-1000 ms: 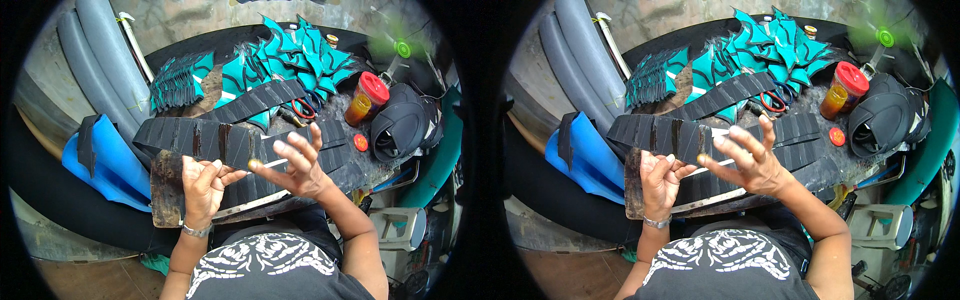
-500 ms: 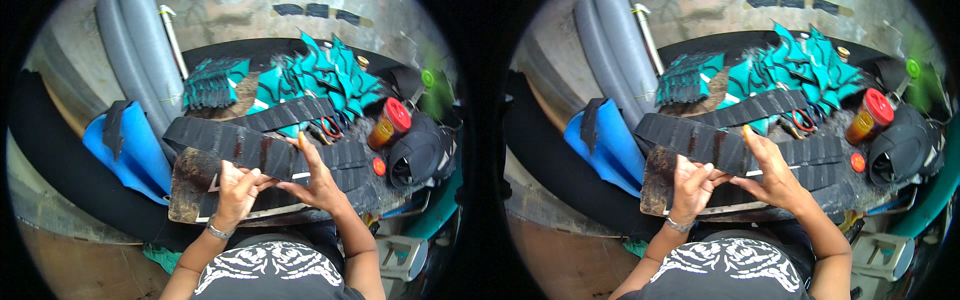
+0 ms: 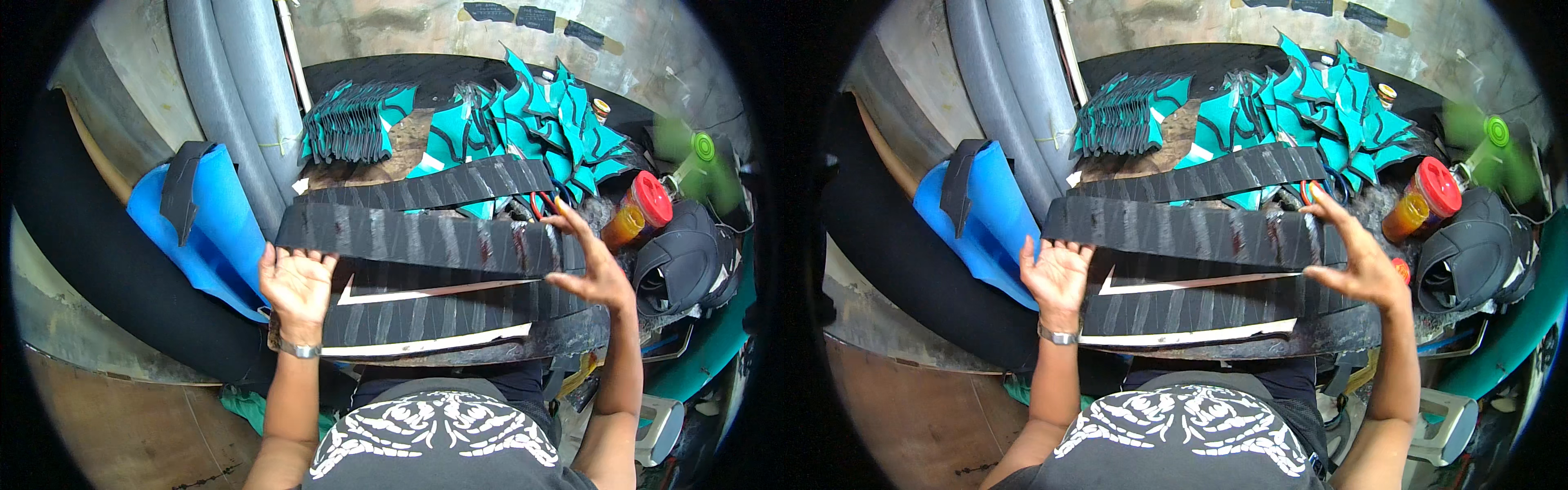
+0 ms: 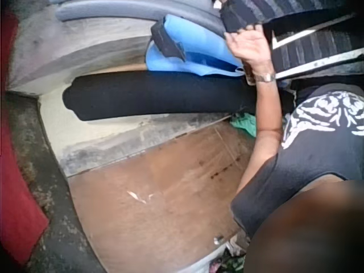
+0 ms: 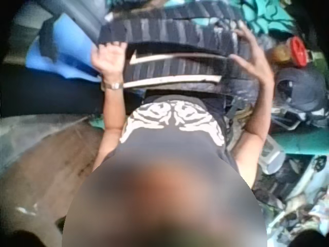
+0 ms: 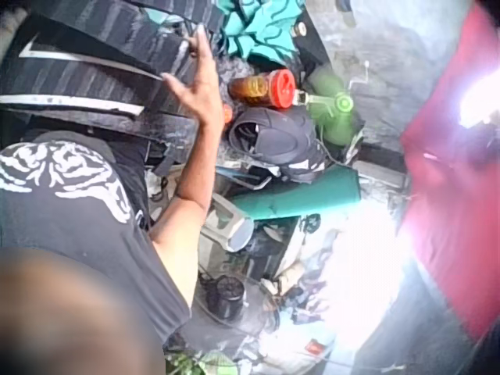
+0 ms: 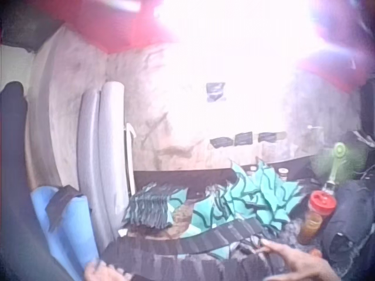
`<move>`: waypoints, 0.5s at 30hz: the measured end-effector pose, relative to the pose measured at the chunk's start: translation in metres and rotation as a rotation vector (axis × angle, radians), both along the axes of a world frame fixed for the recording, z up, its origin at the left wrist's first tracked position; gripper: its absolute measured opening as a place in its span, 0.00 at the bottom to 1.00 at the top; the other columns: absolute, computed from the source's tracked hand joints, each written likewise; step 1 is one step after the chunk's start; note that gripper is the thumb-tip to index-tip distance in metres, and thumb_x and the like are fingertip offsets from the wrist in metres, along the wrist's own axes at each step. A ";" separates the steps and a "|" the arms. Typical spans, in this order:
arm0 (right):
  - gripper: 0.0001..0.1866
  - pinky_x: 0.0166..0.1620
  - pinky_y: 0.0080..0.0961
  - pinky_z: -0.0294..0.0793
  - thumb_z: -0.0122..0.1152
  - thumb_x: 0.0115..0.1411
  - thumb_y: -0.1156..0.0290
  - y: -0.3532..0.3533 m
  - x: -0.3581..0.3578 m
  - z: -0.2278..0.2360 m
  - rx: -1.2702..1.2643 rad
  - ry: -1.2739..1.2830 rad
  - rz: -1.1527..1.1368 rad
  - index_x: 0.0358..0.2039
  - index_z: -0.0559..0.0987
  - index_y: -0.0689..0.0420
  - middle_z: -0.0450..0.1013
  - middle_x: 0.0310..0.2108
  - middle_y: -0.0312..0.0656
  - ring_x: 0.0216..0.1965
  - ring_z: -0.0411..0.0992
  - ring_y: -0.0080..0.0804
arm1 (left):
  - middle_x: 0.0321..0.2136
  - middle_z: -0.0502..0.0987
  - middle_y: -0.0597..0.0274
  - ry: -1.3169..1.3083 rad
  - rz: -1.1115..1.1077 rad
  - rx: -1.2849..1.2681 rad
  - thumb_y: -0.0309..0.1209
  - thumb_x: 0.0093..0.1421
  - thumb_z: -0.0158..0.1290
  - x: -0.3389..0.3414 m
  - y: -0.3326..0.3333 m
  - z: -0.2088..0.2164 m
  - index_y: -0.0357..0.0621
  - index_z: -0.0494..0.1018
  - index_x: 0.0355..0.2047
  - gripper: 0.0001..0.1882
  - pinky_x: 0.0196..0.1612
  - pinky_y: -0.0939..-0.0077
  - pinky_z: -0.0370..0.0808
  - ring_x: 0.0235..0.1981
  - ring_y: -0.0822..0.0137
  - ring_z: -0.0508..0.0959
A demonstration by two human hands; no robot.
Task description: The person repeatedly applies a yellow substance from a small container onto black rubber strips using a small applicator, then places the treated strips on a work surface. The person also handles teal-colored rubber pieces, applying the same substance to their edges and stacking them.
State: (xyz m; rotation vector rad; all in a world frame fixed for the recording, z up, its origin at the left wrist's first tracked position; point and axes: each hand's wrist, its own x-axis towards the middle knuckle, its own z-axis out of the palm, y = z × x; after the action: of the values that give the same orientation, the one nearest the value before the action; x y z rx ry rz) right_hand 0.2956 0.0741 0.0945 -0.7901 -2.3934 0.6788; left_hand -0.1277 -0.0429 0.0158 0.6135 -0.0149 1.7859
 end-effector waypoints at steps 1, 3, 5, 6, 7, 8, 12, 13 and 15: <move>0.56 0.66 0.38 0.57 0.75 0.44 0.73 0.011 0.004 0.001 -0.063 -0.013 -0.005 0.70 0.51 0.57 0.66 0.61 0.49 0.64 0.63 0.42 | 0.48 0.69 0.52 -0.053 0.178 -0.239 0.44 0.60 0.54 -0.006 -0.001 -0.003 0.44 0.63 0.45 0.22 0.62 0.39 0.58 0.53 0.54 0.69; 0.57 0.67 0.37 0.55 0.73 0.44 0.74 0.033 0.009 0.003 -0.081 -0.052 -0.004 0.71 0.49 0.55 0.63 0.63 0.48 0.65 0.61 0.41 | 0.64 0.51 0.45 -0.115 0.334 -0.473 0.44 0.59 0.55 -0.017 0.005 -0.003 0.40 0.50 0.59 0.36 0.66 0.36 0.49 0.65 0.48 0.56; 0.56 0.68 0.37 0.54 0.72 0.45 0.75 0.053 0.013 0.002 -0.047 -0.097 0.010 0.72 0.48 0.53 0.57 0.67 0.47 0.66 0.59 0.40 | 0.71 0.29 0.52 -0.161 0.340 -0.518 0.43 0.60 0.54 -0.020 0.008 -0.004 0.48 0.27 0.69 0.52 0.68 0.34 0.42 0.72 0.48 0.36; 0.57 0.69 0.37 0.51 0.71 0.47 0.73 0.064 0.014 0.001 -0.042 -0.115 0.042 0.72 0.45 0.52 0.58 0.67 0.46 0.66 0.58 0.42 | 0.72 0.25 0.55 -0.174 0.320 -0.511 0.42 0.60 0.55 -0.020 0.010 -0.005 0.52 0.22 0.70 0.55 0.68 0.34 0.41 0.72 0.48 0.32; 0.57 0.69 0.37 0.51 0.70 0.47 0.74 0.073 0.015 -0.001 -0.036 -0.173 0.014 0.72 0.45 0.51 0.55 0.68 0.45 0.67 0.57 0.42 | 0.72 0.26 0.56 -0.192 0.328 -0.537 0.41 0.60 0.55 -0.022 0.011 -0.006 0.52 0.24 0.70 0.54 0.68 0.33 0.41 0.72 0.48 0.34; 0.57 0.69 0.36 0.51 0.70 0.47 0.75 0.080 0.016 -0.004 -0.019 -0.214 0.004 0.72 0.45 0.50 0.52 0.70 0.44 0.67 0.56 0.42 | 0.72 0.27 0.54 -0.229 0.330 -0.576 0.39 0.59 0.56 -0.024 0.012 -0.009 0.51 0.27 0.71 0.54 0.68 0.34 0.42 0.72 0.48 0.33; 0.57 0.70 0.41 0.46 0.70 0.49 0.72 0.087 0.026 -0.018 0.021 -0.510 -0.113 0.72 0.42 0.44 0.46 0.72 0.46 0.70 0.47 0.46 | 0.71 0.28 0.46 -0.274 0.338 -0.655 0.36 0.58 0.57 -0.041 0.009 -0.023 0.51 0.29 0.71 0.54 0.69 0.37 0.46 0.71 0.42 0.35; 0.56 0.70 0.44 0.46 0.69 0.51 0.69 0.084 0.030 -0.021 0.030 -0.486 -0.159 0.72 0.42 0.42 0.47 0.71 0.47 0.70 0.49 0.47 | 0.70 0.27 0.41 -0.289 0.378 -0.651 0.35 0.58 0.57 -0.047 0.006 -0.025 0.47 0.39 0.70 0.47 0.69 0.38 0.46 0.71 0.39 0.36; 0.53 0.70 0.45 0.45 0.66 0.55 0.66 0.078 0.042 -0.025 0.065 -0.350 -0.203 0.73 0.41 0.41 0.47 0.71 0.48 0.70 0.49 0.49 | 0.68 0.33 0.27 -0.196 0.402 -0.655 0.33 0.60 0.55 -0.056 -0.002 -0.026 0.41 0.58 0.56 0.26 0.69 0.40 0.47 0.70 0.37 0.39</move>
State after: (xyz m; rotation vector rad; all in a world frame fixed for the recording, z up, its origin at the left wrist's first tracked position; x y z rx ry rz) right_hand 0.3375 0.1522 0.0695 -1.1864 -2.5757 0.4052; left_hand -0.1834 -0.0451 -0.0105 -0.0393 0.5723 2.0760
